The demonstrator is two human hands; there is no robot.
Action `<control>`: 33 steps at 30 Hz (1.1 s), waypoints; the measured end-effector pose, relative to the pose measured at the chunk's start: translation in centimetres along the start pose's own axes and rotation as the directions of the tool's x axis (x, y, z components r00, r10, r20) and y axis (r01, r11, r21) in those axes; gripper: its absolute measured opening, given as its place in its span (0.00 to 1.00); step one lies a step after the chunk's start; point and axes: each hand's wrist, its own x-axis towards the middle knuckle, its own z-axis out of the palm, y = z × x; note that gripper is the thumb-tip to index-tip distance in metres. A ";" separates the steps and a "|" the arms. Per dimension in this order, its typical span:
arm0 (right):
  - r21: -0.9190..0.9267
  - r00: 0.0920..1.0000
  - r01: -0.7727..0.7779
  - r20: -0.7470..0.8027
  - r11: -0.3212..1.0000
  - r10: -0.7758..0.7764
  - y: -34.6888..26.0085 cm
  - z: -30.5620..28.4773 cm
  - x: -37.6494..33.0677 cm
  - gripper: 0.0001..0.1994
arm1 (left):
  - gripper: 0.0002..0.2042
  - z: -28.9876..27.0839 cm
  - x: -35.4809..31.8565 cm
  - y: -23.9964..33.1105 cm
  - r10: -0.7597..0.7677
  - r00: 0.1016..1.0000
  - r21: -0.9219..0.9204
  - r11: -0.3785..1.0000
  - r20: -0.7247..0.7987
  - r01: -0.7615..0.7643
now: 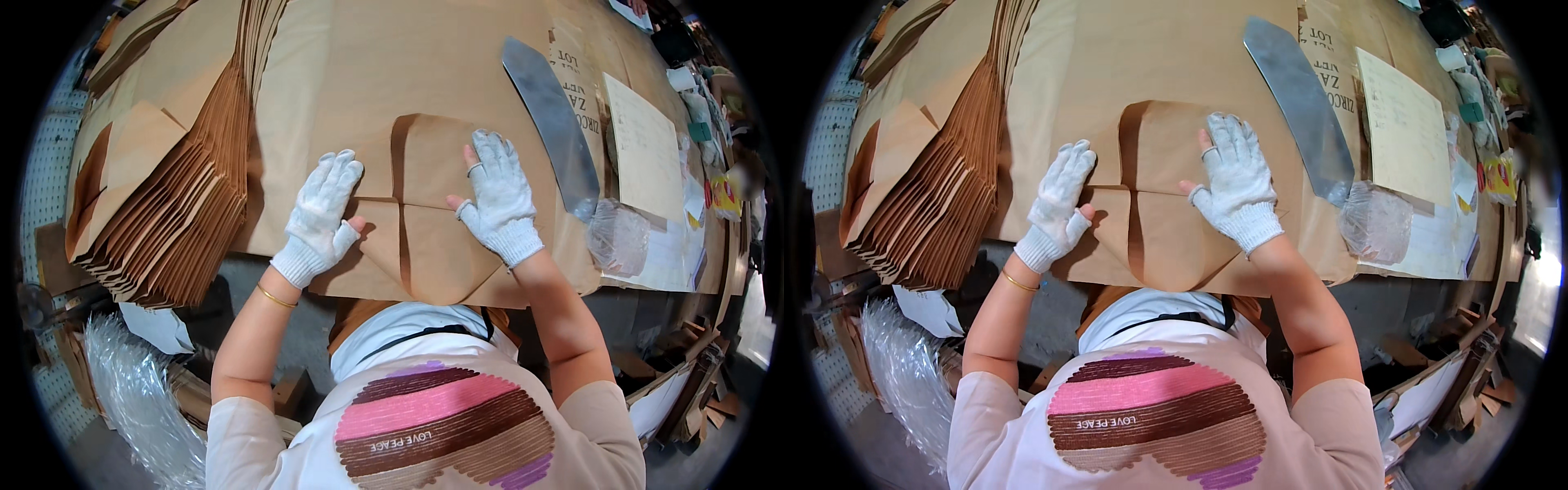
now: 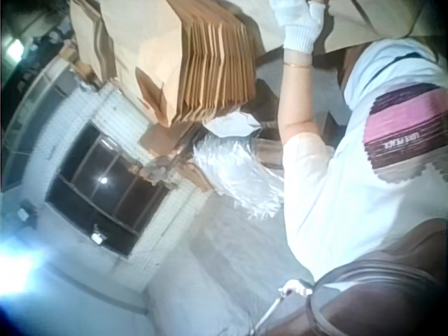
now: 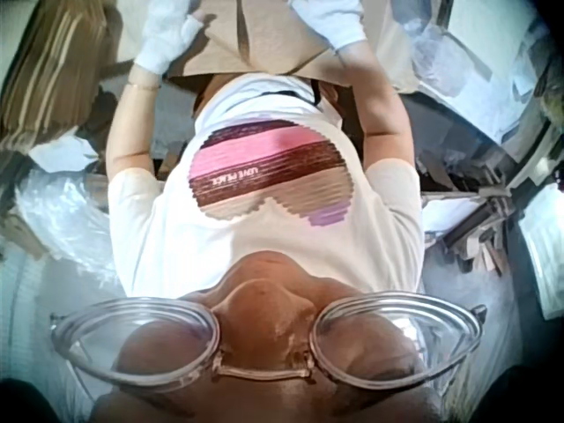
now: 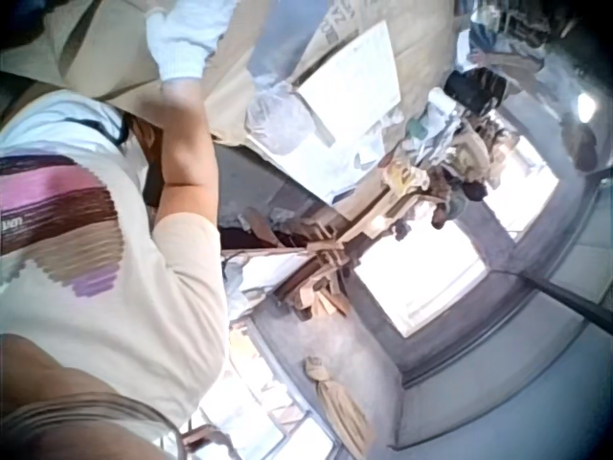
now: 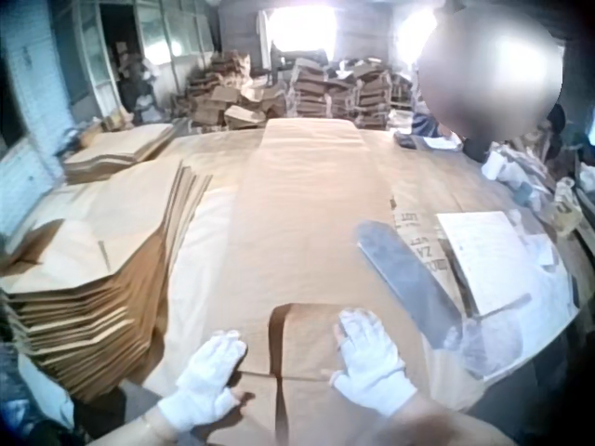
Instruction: The person folds a stack of flat cardboard sheets one by one using a metal scraper to crease the folds. The folded pieces are stacked on the table.
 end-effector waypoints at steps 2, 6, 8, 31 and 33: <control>0.006 0.999 0.004 -0.034 1.000 -0.004 -0.2 -0.1 -0.1 0.40 | 0.36 -0.3 -0.3 -1.1 -0.094 0.996 -0.307 0.947 0.009 0.092; 0.047 0.976 0.201 0.080 0.979 -0.204 -2.2 -0.9 0.3 0.32 | 0.35 -0.5 -1.0 -1.9 -0.168 0.986 -0.589 0.798 -0.014 0.128; 0.282 0.885 0.450 -0.015 0.847 -0.465 -5.2 -0.2 1.1 0.28 | 0.33 -0.4 -1.1 -2.3 -0.143 0.989 -0.586 0.804 -0.020 0.105; 0.164 0.937 -0.326 0.183 0.931 0.296 -6.0 0.0 10.3 0.18 | 0.41 0.4 -0.3 0.1 0.038 0.998 0.097 0.994 0.051 -0.043; 0.052 0.962 -0.252 0.120 0.966 0.245 -5.9 0.8 10.2 0.17 | 0.40 0.4 0.0 0.5 0.031 0.998 0.130 0.991 0.063 -0.039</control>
